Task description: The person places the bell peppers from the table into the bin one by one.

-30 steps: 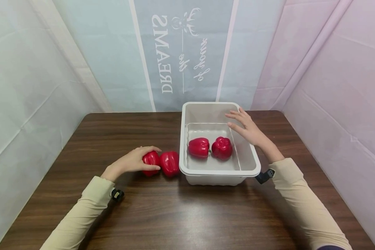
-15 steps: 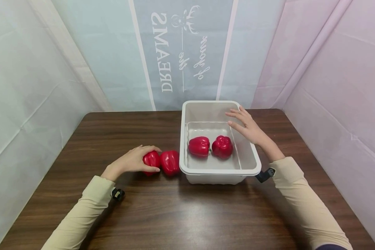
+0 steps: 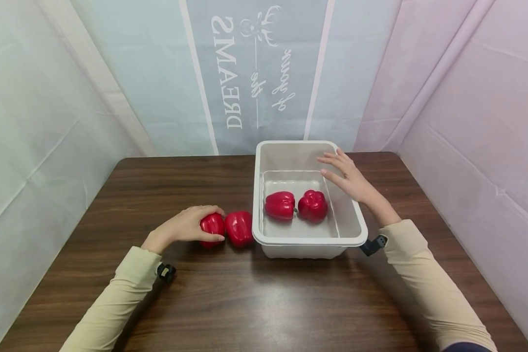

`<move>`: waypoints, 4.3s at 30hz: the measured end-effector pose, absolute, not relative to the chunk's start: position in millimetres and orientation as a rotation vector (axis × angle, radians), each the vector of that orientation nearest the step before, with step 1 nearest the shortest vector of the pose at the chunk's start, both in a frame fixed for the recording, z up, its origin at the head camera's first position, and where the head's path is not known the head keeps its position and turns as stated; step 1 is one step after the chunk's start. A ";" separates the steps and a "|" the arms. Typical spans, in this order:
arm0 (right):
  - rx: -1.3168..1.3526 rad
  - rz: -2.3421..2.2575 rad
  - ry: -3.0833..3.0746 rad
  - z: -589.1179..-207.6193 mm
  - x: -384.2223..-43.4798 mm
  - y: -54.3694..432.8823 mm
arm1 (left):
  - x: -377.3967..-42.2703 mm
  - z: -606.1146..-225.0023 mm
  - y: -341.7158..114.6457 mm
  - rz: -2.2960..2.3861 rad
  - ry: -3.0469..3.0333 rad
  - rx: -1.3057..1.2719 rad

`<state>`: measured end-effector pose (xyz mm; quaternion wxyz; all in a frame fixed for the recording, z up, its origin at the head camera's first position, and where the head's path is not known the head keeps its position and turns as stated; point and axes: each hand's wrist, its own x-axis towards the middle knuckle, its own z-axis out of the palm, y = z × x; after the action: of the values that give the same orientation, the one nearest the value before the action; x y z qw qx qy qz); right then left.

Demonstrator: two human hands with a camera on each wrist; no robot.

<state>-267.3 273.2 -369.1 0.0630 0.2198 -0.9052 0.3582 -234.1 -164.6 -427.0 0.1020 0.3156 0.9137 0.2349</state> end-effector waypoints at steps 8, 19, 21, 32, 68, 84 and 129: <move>0.660 1.070 -2.743 -368.6 -267.7 273.2 | -236.4 -424.5 -164.7 0.695 2.727 0.959; 0.654 1.085 -2.741 -369.1 -268.3 273.9 | -238.3 -421.1 -165.4 0.706 2.734 0.957; 0.654 1.089 -2.742 -369.2 -268.1 273.8 | -238.3 -419.9 -165.2 0.711 2.735 0.958; 0.660 1.087 -2.747 -370.6 -268.3 272.8 | -239.8 -413.2 -164.1 0.716 2.741 0.963; 0.660 1.111 -2.729 -373.5 -270.2 275.0 | -246.8 -398.0 -164.3 0.744 2.798 0.940; 0.657 1.115 -2.722 -370.4 -268.6 274.2 | -249.8 -391.8 -162.5 0.741 2.825 0.956; 0.681 1.115 -2.711 -371.1 -268.9 274.0 | -251.5 -381.2 -156.5 0.825 2.816 0.931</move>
<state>-268.9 274.0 -371.1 0.0661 0.2259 -0.8988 0.3698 -251.5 -156.5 -381.2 0.0313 0.3022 0.9143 0.2678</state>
